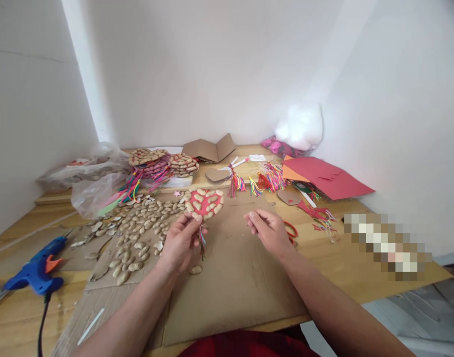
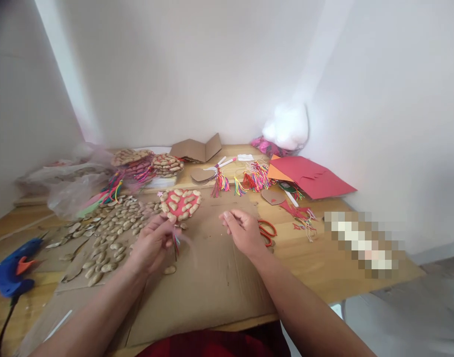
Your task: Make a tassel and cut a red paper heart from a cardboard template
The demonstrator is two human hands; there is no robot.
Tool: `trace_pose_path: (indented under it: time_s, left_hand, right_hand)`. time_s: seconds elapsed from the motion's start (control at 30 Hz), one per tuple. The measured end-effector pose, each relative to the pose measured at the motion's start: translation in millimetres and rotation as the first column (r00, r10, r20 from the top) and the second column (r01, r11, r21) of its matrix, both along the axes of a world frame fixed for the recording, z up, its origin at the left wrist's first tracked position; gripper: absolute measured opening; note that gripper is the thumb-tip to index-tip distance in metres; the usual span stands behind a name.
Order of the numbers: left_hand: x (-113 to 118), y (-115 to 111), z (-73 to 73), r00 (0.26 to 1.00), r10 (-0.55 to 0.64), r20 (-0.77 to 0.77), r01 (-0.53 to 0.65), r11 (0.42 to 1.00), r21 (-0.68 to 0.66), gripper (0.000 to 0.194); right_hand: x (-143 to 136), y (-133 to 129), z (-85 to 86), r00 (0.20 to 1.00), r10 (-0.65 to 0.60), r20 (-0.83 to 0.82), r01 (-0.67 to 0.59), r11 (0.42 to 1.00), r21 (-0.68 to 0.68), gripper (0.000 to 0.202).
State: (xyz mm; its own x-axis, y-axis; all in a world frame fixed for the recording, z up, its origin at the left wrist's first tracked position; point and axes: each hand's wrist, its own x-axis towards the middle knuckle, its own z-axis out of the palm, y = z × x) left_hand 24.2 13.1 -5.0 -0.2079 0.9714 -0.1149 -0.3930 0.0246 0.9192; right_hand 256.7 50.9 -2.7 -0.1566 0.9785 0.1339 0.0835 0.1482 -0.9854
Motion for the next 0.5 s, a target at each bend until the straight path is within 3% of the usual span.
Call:
trace_pose_path:
  time_s: [0.2,0.37,0.5]
  left_hand:
    - [-0.9,-0.1,-2.1,1.000,-0.004,-0.022,0.003,1.000,-0.013,0.043]
    - [-0.4,-2.5,1.8,1.000,-0.005,-0.024,0.004,1.000,-0.031,0.049]
    - [-0.4,0.6,0.9,0.999,0.012,-0.037,-0.015,0.996,-0.091,0.053]
  right_hand:
    - [-1.0,2.5,-8.6,0.993,0.017,0.117,-0.023,0.999,0.044,0.025]
    - [-5.5,-3.8,-12.9,0.957,0.015,0.289,-0.065,0.984,0.164,0.020]
    - [-4.8,-1.5,-15.0,0.949,0.000,0.314,-0.064,0.979,0.192,0.020]
